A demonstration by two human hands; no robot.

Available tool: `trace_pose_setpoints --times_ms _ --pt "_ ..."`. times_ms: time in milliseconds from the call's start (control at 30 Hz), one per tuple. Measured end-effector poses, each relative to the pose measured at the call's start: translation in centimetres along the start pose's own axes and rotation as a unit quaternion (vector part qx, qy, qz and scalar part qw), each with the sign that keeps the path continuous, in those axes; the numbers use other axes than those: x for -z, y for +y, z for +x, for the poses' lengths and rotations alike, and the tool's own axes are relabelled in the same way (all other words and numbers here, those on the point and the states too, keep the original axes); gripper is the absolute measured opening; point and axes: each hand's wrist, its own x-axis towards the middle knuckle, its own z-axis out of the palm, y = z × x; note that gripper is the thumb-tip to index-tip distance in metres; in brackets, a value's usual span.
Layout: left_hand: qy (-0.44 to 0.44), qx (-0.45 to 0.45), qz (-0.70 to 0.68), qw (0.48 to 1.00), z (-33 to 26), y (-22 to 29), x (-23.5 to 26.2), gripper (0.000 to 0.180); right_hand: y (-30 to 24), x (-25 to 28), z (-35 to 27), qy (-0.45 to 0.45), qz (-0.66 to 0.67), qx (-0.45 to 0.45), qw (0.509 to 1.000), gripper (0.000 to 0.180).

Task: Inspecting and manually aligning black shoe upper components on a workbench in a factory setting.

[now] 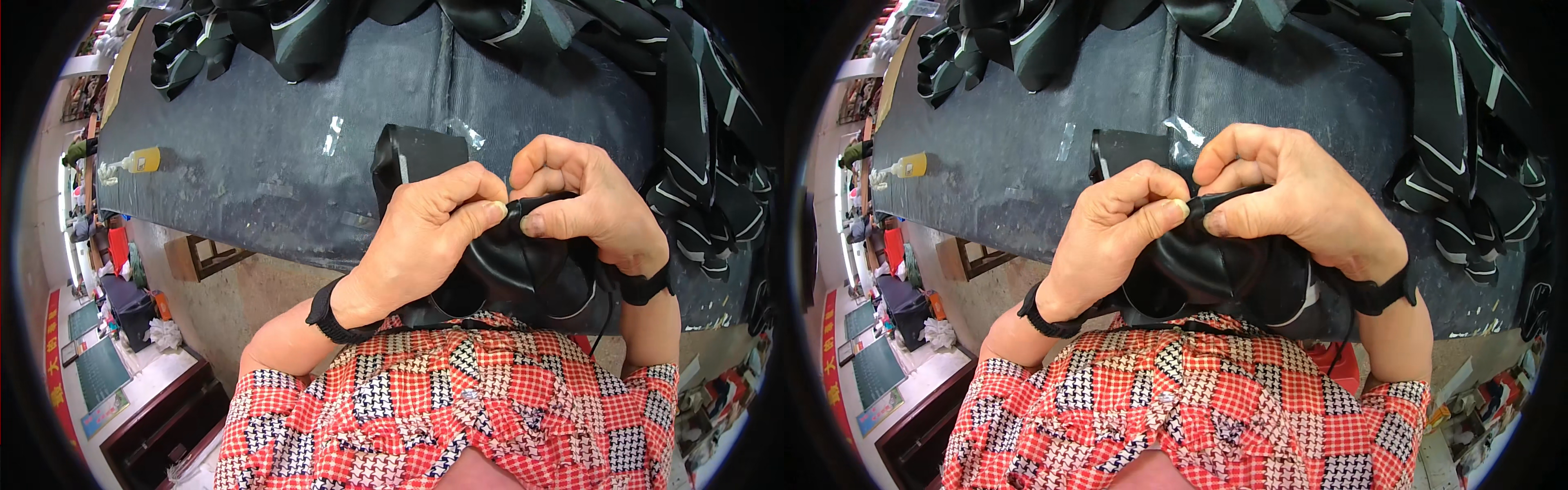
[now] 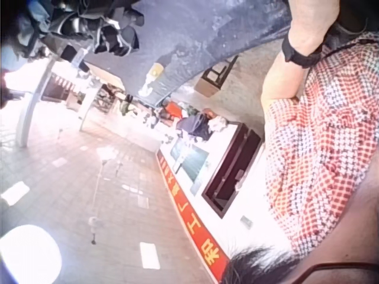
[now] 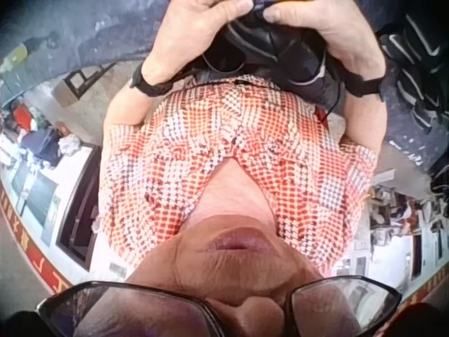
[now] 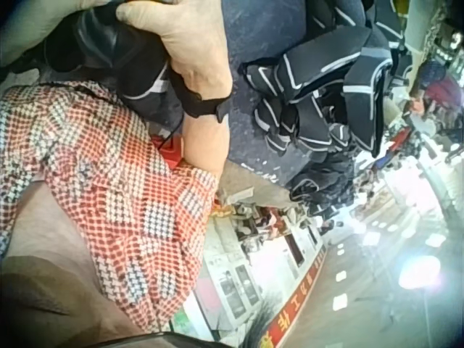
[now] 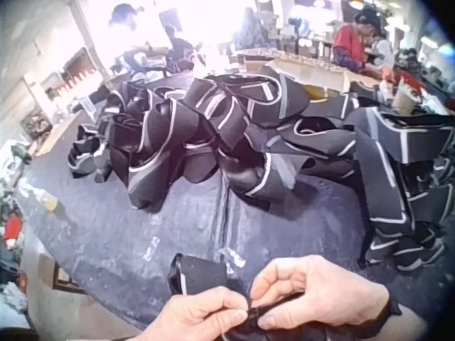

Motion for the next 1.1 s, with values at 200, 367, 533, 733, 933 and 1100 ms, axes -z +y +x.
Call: trace_pose_setpoints --times_ms 200,367,533,733,933,1100 --pt "-0.066 0.032 -0.099 0.992 1.3 -0.4 0.6 0.005 0.5 1.2 1.1 -0.046 0.045 -0.017 0.998 0.026" --pt "-0.075 0.089 -0.11 0.987 2.3 0.0 1.5 0.007 -0.2 1.6 1.8 -0.024 0.041 -0.034 0.998 0.026" --pt "-0.108 0.18 -0.154 0.965 3.4 -0.1 2.0 0.013 -0.4 1.4 1.9 -0.009 0.013 -0.044 0.999 0.028" --pt "-0.114 0.224 -0.177 0.952 3.9 0.2 2.4 0.015 -0.4 1.2 2.0 0.031 -0.086 -0.027 0.995 0.031" --pt "-0.071 0.176 -0.146 0.971 3.6 -1.0 1.4 0.01 -0.8 1.2 2.0 0.044 -0.065 -0.044 0.996 0.032" --pt "-0.093 0.093 -0.122 0.984 3.8 -2.0 1.9 0.008 0.0 1.4 2.2 0.028 0.031 -0.063 0.997 0.03"
